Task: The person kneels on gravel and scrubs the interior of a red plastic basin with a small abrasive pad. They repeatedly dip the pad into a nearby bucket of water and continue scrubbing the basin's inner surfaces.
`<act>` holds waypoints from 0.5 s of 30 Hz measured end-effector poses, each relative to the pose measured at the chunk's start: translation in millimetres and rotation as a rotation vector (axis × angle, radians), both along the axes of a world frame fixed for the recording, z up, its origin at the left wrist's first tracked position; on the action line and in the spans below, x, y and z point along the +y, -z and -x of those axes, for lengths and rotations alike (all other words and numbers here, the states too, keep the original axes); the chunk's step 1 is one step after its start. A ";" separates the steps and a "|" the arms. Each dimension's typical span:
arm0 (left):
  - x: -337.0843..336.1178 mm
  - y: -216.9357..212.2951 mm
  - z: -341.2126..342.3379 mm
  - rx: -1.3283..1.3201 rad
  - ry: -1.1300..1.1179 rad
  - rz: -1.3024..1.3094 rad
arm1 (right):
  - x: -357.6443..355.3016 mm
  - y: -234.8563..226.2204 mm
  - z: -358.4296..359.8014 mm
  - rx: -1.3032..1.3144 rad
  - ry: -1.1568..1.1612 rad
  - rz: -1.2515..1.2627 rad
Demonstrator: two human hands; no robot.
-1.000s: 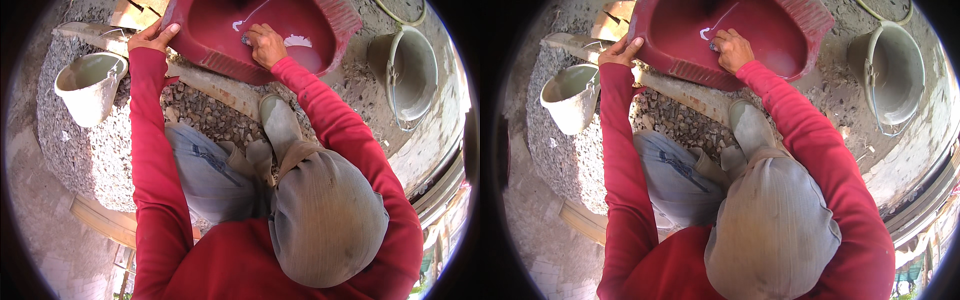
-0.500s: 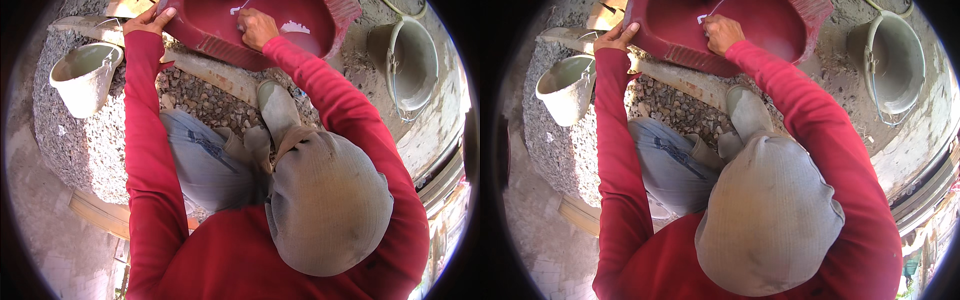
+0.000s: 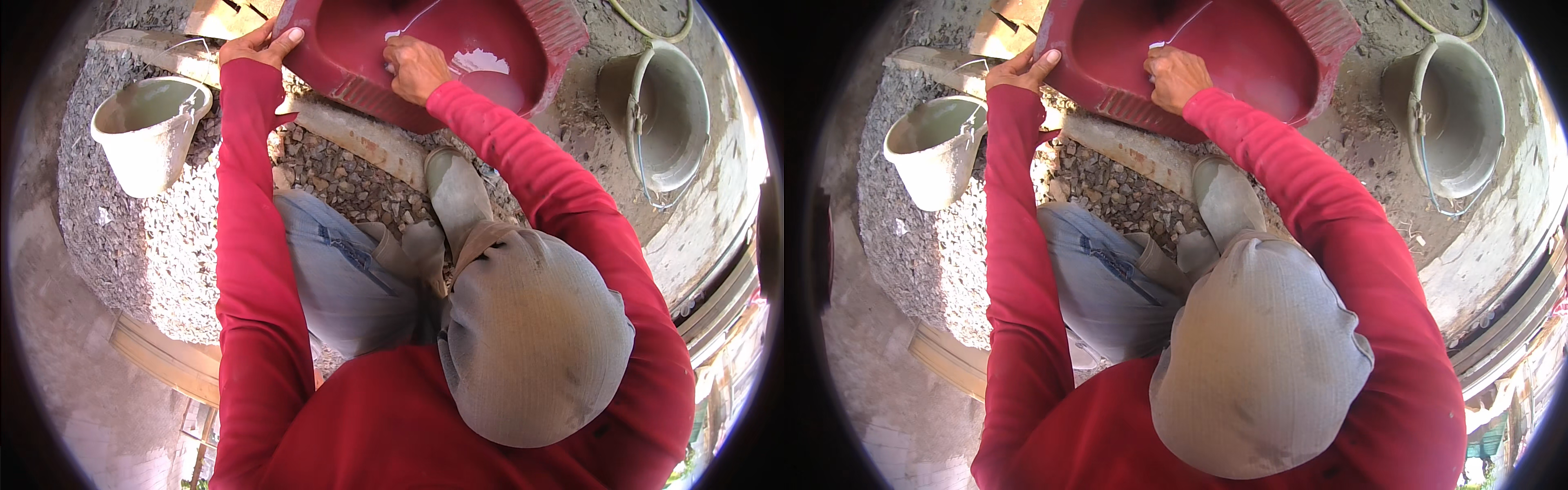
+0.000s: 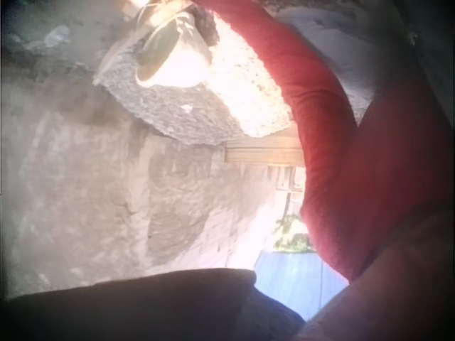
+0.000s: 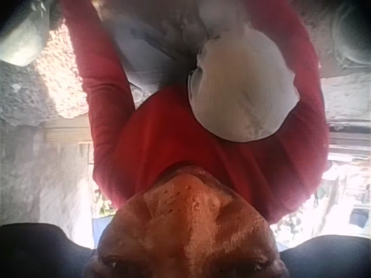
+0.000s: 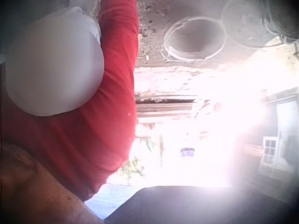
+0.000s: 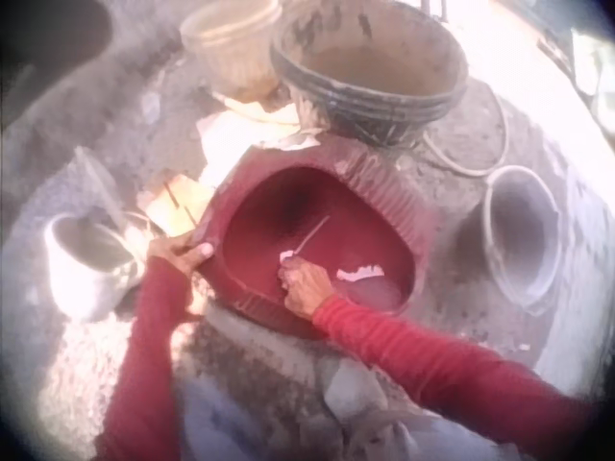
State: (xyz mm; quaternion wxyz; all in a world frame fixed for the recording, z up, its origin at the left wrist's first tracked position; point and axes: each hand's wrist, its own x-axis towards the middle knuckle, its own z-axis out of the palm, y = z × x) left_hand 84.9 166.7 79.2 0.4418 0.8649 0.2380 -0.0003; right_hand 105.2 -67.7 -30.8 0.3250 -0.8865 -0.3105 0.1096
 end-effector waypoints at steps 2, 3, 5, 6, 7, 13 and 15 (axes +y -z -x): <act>-2.8 -3.6 1.8 0.038 -0.054 0.091 | 2.4 11.1 -6.2 -0.069 0.030 -0.021; -1.6 -5.0 0.1 0.045 -0.065 0.096 | 8.8 5.9 -11.9 -0.112 0.044 -0.037; 4.8 5.1 6.4 0.000 -0.036 0.067 | 19.5 -7.0 -6.1 -0.048 0.040 -0.065; 1.3 3.0 8.2 -0.019 -0.020 0.057 | 18.0 -12.7 -1.0 -0.015 0.023 -0.065; -1.2 0.9 7.2 -0.024 -0.037 0.099 | 17.0 -15.2 1.9 0.018 0.005 -0.066; -3.4 -2.3 6.7 0.027 -0.044 0.071 | 14.8 -6.7 -2.8 -0.013 -0.008 -0.075; -3.8 -1.8 2.7 -0.028 -0.069 0.195 | 8.2 7.2 -16.2 -0.122 0.072 -0.058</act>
